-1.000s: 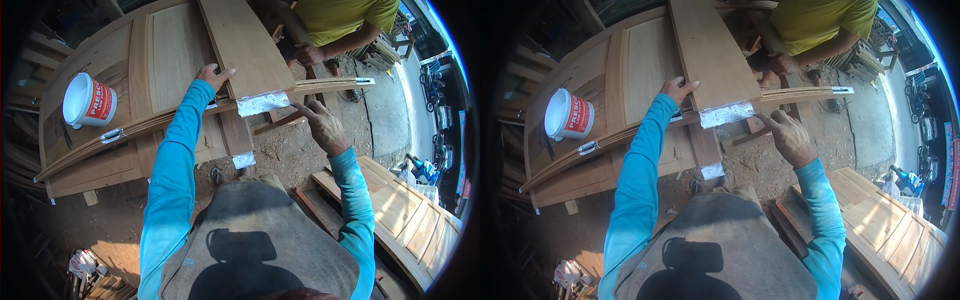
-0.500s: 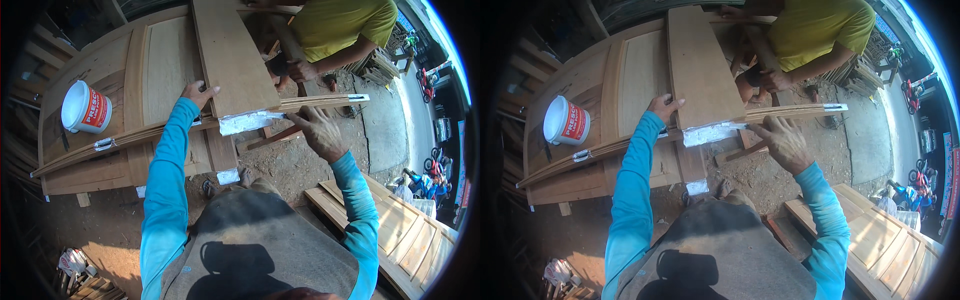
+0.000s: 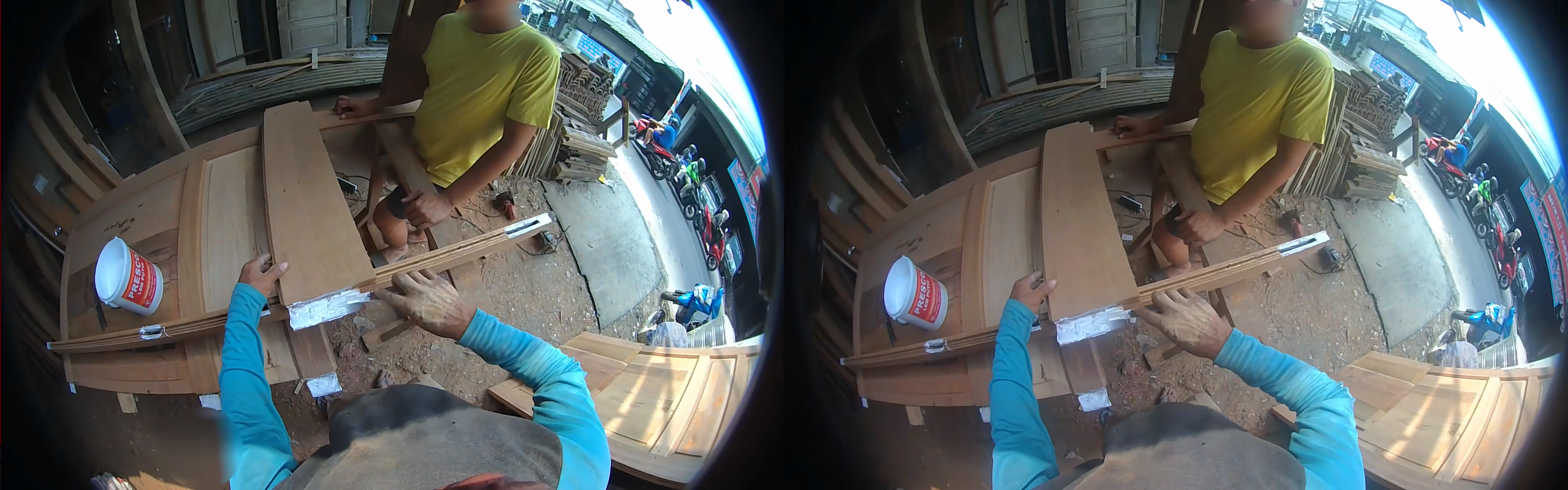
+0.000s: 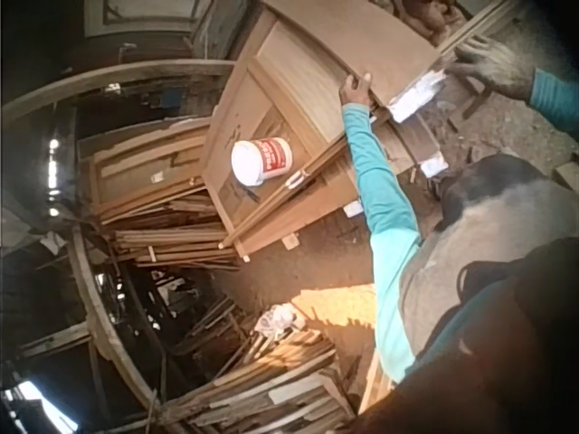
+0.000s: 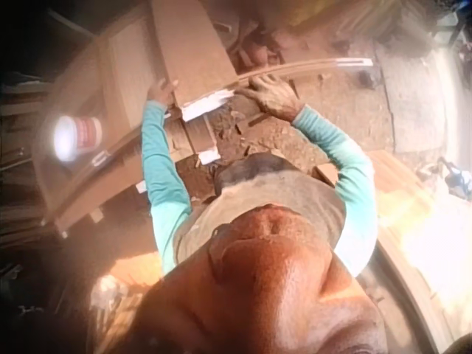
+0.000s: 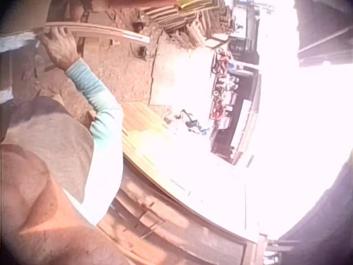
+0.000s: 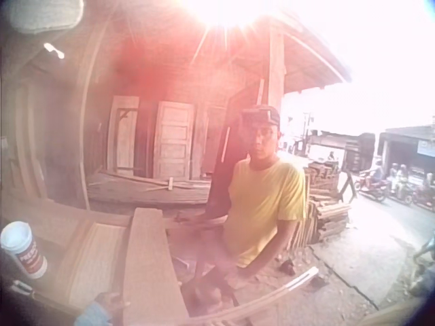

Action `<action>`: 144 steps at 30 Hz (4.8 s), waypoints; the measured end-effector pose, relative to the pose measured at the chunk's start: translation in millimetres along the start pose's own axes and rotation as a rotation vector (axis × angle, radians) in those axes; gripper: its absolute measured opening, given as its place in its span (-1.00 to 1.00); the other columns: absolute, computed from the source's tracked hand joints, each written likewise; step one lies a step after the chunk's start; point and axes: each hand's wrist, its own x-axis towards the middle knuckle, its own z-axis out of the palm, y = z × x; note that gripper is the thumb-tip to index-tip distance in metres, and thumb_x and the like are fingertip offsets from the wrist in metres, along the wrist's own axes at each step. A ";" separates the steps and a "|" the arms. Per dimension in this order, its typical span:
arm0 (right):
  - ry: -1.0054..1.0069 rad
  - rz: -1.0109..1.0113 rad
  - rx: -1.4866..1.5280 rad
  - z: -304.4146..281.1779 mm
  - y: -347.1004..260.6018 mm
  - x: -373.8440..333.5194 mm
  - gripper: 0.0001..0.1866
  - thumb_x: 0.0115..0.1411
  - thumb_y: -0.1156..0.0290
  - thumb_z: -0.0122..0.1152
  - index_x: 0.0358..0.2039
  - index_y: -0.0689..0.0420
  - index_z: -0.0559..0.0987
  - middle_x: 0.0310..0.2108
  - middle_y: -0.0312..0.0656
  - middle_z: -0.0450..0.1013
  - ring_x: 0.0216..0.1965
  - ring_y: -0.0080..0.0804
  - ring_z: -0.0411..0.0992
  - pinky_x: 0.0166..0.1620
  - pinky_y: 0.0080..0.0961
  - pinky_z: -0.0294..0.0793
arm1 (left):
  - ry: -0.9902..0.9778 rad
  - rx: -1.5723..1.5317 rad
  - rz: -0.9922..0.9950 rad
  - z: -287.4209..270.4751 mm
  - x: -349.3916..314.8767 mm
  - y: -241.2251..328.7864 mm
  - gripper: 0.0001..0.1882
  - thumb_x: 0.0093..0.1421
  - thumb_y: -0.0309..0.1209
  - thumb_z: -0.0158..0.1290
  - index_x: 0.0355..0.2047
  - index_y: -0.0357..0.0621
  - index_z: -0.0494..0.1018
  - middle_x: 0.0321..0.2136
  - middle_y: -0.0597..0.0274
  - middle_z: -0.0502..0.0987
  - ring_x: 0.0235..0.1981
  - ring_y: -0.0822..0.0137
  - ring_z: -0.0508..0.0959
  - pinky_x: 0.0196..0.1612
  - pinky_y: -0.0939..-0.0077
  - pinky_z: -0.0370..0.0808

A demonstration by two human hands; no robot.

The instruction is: The person applies white putty to the joints and edges of a wooden door panel using a small wooden stick and then smooths the putty into the gaps.

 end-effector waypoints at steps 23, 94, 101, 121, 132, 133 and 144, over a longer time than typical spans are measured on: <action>-0.046 0.153 0.155 15.4 59.9 -23.0 -0.84 0.31 0.35 0.15 -0.12 0.04 0.50 -0.24 -0.10 0.53 -0.27 0.06 0.62 -0.29 -0.01 0.56 | 0.129 0.194 -0.026 13.5 -3.1 8.0 -0.10 0.21 0.06 0.38 0.26 -0.55 0.45 0.10 -0.29 0.64 0.15 0.02 0.66 0.22 0.24 0.56; -0.078 0.009 0.098 36.8 22.5 8.1 -0.41 0.22 0.41 0.27 0.31 -0.08 0.52 0.00 -0.18 0.55 0.05 -0.06 0.54 0.14 -0.07 0.52 | 0.132 0.232 -0.075 11.7 -5.0 6.3 -0.06 0.23 0.17 0.33 0.29 -0.46 0.46 0.18 -0.30 0.59 0.22 -0.01 0.60 0.29 0.25 0.51; -0.019 0.022 0.113 13.7 16.3 5.5 -0.41 0.15 0.37 0.35 0.25 -0.10 0.58 0.04 -0.22 0.53 0.08 -0.09 0.53 0.17 -0.14 0.53 | 0.127 0.248 -0.031 -0.6 -4.7 -8.6 -0.04 0.21 0.22 0.31 0.29 -0.43 0.47 0.21 -0.35 0.56 0.27 -0.10 0.57 0.35 0.18 0.47; 0.016 -0.121 0.190 35.1 -7.2 22.1 -0.50 0.27 0.41 0.25 0.23 -0.16 0.58 -0.03 -0.16 0.47 -0.04 -0.09 0.57 -0.04 -0.16 0.64 | 0.152 0.183 -0.092 5.0 -13.0 -0.4 -0.06 0.23 0.18 0.33 0.28 -0.48 0.47 0.16 -0.30 0.61 0.21 0.01 0.62 0.26 0.27 0.53; 0.006 0.053 0.398 19.4 0.2 -17.4 -0.44 0.27 0.47 0.21 0.29 -0.14 0.53 -0.06 -0.06 0.46 -0.04 0.05 0.55 0.00 -0.06 0.60 | 0.131 0.166 -0.018 8.6 -10.6 2.0 -0.17 0.26 0.01 0.34 0.22 -0.58 0.48 0.07 -0.33 0.65 0.14 0.03 0.66 0.24 0.24 0.55; 0.060 0.078 0.402 24.7 8.2 -22.6 -0.43 0.26 0.48 0.22 0.30 -0.13 0.52 -0.06 -0.05 0.46 -0.05 0.06 0.56 -0.03 -0.06 0.61 | 0.135 0.163 -0.018 11.4 -8.1 5.3 -0.18 0.26 0.01 0.33 0.22 -0.56 0.49 0.06 -0.31 0.66 0.13 0.04 0.67 0.23 0.24 0.55; 0.179 0.381 0.539 29.9 -10.3 -83.5 -0.60 0.34 0.44 0.22 0.20 0.05 0.57 -0.10 0.03 0.50 -0.10 0.14 0.56 -0.09 -0.04 0.58 | 0.095 0.230 0.057 6.4 -12.6 6.5 -0.34 0.29 -0.04 0.30 0.18 -0.38 0.57 -0.05 -0.19 0.72 0.00 0.10 0.72 0.15 0.25 0.59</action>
